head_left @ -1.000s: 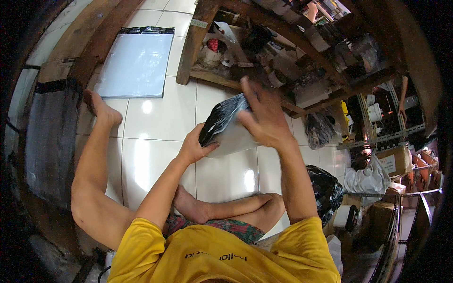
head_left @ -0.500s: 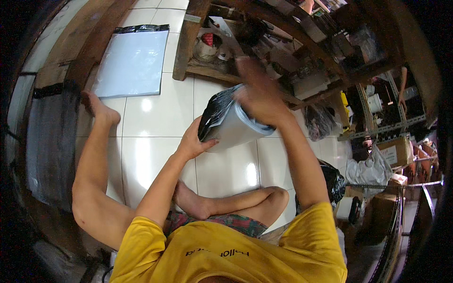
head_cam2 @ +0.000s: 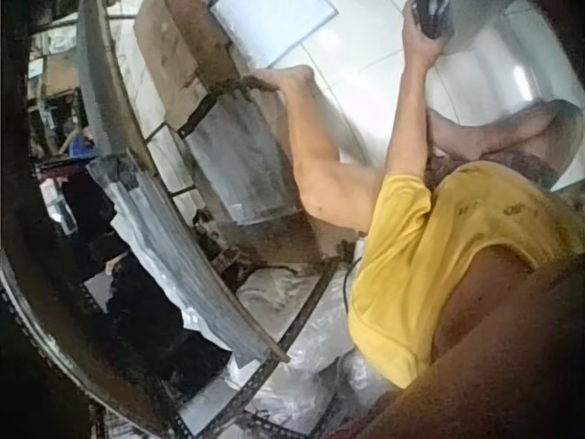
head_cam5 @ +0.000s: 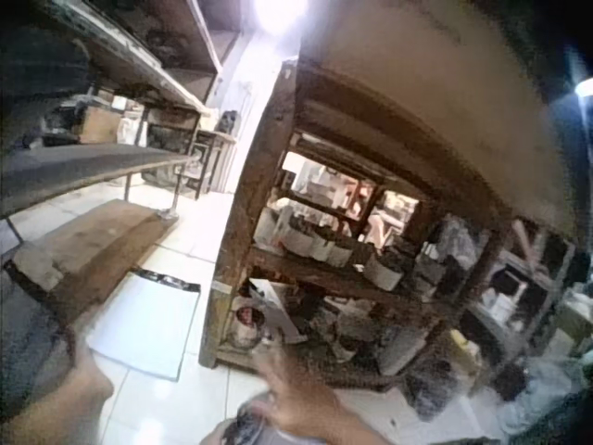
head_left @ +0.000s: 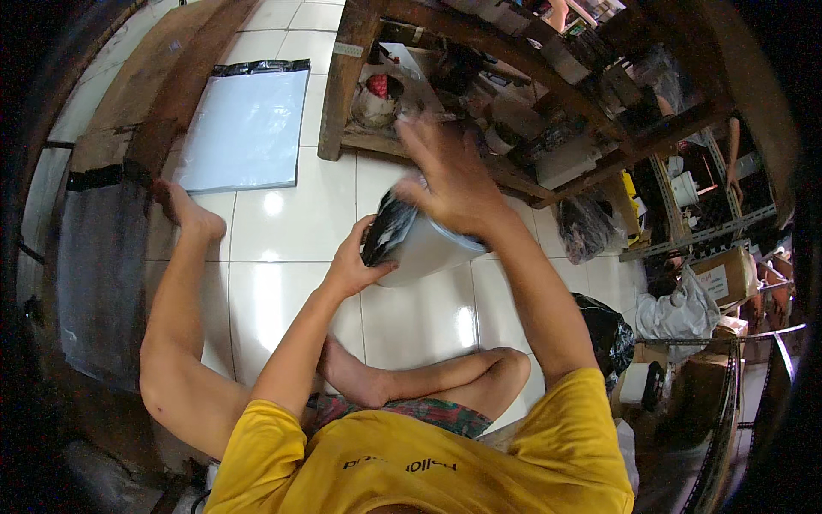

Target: The person sits on the floor and repeatedly wraps white rectangular items in black plastic bags. They smooth the item, fold the bag around it, and place the wrapped item aside before repeating the process with another item.

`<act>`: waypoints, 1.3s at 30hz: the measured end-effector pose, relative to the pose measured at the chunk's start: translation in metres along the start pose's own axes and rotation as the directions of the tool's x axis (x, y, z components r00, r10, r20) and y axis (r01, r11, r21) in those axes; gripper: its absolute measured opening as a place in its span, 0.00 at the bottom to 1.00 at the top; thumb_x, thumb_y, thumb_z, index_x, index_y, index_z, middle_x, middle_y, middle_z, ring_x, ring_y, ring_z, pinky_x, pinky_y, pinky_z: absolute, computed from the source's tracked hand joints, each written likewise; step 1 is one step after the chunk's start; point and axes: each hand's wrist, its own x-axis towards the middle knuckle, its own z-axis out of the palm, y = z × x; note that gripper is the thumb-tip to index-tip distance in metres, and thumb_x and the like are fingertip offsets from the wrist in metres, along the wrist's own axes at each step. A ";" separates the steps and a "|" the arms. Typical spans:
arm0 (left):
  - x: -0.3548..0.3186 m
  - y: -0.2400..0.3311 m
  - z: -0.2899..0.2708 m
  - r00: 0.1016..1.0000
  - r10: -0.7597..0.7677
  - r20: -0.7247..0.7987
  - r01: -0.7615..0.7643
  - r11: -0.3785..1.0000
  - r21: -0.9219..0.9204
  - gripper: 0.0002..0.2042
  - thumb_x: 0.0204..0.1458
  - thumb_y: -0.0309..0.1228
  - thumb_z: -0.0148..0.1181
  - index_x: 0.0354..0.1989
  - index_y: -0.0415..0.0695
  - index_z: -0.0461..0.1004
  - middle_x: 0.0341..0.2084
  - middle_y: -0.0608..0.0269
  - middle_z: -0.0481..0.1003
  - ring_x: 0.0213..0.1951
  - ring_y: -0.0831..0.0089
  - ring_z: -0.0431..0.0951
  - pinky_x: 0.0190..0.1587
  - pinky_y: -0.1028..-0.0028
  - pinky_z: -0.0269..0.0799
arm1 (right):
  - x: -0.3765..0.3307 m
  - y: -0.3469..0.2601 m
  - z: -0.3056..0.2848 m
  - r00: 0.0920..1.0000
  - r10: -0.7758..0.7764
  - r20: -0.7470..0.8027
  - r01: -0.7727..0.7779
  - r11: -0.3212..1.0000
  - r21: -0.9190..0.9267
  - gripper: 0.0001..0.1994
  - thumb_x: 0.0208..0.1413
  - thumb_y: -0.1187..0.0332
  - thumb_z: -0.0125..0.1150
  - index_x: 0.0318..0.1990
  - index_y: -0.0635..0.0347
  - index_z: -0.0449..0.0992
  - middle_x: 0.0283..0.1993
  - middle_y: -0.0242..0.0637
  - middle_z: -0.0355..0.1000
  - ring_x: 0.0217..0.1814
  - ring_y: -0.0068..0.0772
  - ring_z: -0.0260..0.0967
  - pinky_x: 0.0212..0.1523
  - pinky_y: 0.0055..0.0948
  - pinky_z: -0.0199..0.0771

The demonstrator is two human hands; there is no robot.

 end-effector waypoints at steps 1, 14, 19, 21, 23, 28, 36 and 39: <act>0.000 0.000 -0.001 1.000 0.023 0.011 -0.023 1.000 -0.010 0.45 0.38 0.34 0.77 0.67 0.41 0.59 0.54 0.49 0.74 0.56 0.57 0.74 0.62 0.65 0.67 | -0.005 -0.004 0.004 1.000 -0.031 -0.002 0.031 0.999 0.021 0.40 0.60 0.57 0.49 0.75 0.64 0.43 0.77 0.57 0.43 0.80 0.58 0.37 0.78 0.45 0.33; 0.002 -0.004 -0.004 0.999 0.039 0.029 -0.038 0.998 -0.047 0.45 0.40 0.40 0.76 0.67 0.39 0.58 0.54 0.50 0.74 0.56 0.59 0.74 0.62 0.64 0.65 | -0.030 0.003 0.024 0.989 0.023 0.146 -0.001 0.989 -0.149 0.41 0.54 0.59 0.53 0.74 0.67 0.47 0.75 0.63 0.45 0.80 0.62 0.36 0.77 0.49 0.34; 0.001 -0.002 -0.012 0.999 0.016 0.029 -0.015 1.000 -0.023 0.45 0.41 0.37 0.76 0.68 0.41 0.57 0.55 0.47 0.74 0.58 0.58 0.75 0.62 0.66 0.68 | -0.007 -0.022 -0.017 0.972 -0.127 -0.200 0.157 0.978 0.139 0.40 0.57 0.53 0.54 0.71 0.70 0.52 0.69 0.66 0.56 0.71 0.64 0.54 0.73 0.52 0.45; 0.002 -0.001 0.000 0.999 0.014 0.045 -0.014 1.000 -0.020 0.45 0.41 0.38 0.75 0.68 0.41 0.57 0.56 0.46 0.73 0.59 0.58 0.74 0.62 0.65 0.67 | -0.007 -0.018 0.011 0.996 -0.082 -0.031 0.084 0.993 0.084 0.40 0.57 0.52 0.55 0.70 0.71 0.53 0.68 0.66 0.58 0.70 0.65 0.56 0.72 0.54 0.47; 0.004 -0.012 0.001 0.997 0.073 0.030 -0.073 0.997 0.010 0.45 0.42 0.38 0.75 0.68 0.40 0.58 0.57 0.44 0.72 0.59 0.57 0.73 0.62 0.65 0.67 | 0.003 -0.013 0.021 1.000 -0.019 0.021 0.018 0.999 0.040 0.40 0.57 0.52 0.56 0.70 0.72 0.53 0.69 0.64 0.57 0.71 0.65 0.54 0.73 0.53 0.45; 0.011 -0.021 -0.002 0.986 0.162 0.049 -0.158 0.984 -0.077 0.45 0.41 0.40 0.76 0.69 0.42 0.58 0.58 0.43 0.71 0.59 0.55 0.73 0.63 0.64 0.66 | -0.002 -0.027 -0.012 0.960 0.029 -0.278 0.076 0.931 0.357 0.40 0.58 0.54 0.58 0.70 0.71 0.53 0.72 0.62 0.53 0.75 0.63 0.48 0.75 0.51 0.42; 0.016 -0.023 -0.007 0.995 0.020 0.100 0.004 0.974 -0.227 0.42 0.45 0.35 0.72 0.70 0.47 0.58 0.57 0.42 0.73 0.56 0.52 0.76 0.58 0.64 0.70 | -0.113 -0.006 0.026 0.594 0.570 -0.568 -0.125 0.763 0.635 0.24 0.65 0.61 0.52 0.62 0.67 0.62 0.59 0.49 0.64 0.61 0.41 0.63 0.66 0.42 0.61; 0.028 -0.037 0.006 0.991 0.122 0.064 -0.123 0.992 0.012 0.30 0.49 0.34 0.66 0.62 0.45 0.69 0.52 0.41 0.76 0.52 0.50 0.78 0.54 0.62 0.72 | -0.181 -0.021 0.096 0.599 0.790 -0.134 -0.390 0.434 0.812 0.30 0.59 0.70 0.55 0.68 0.64 0.53 0.61 0.49 0.62 0.61 0.39 0.63 0.63 0.41 0.65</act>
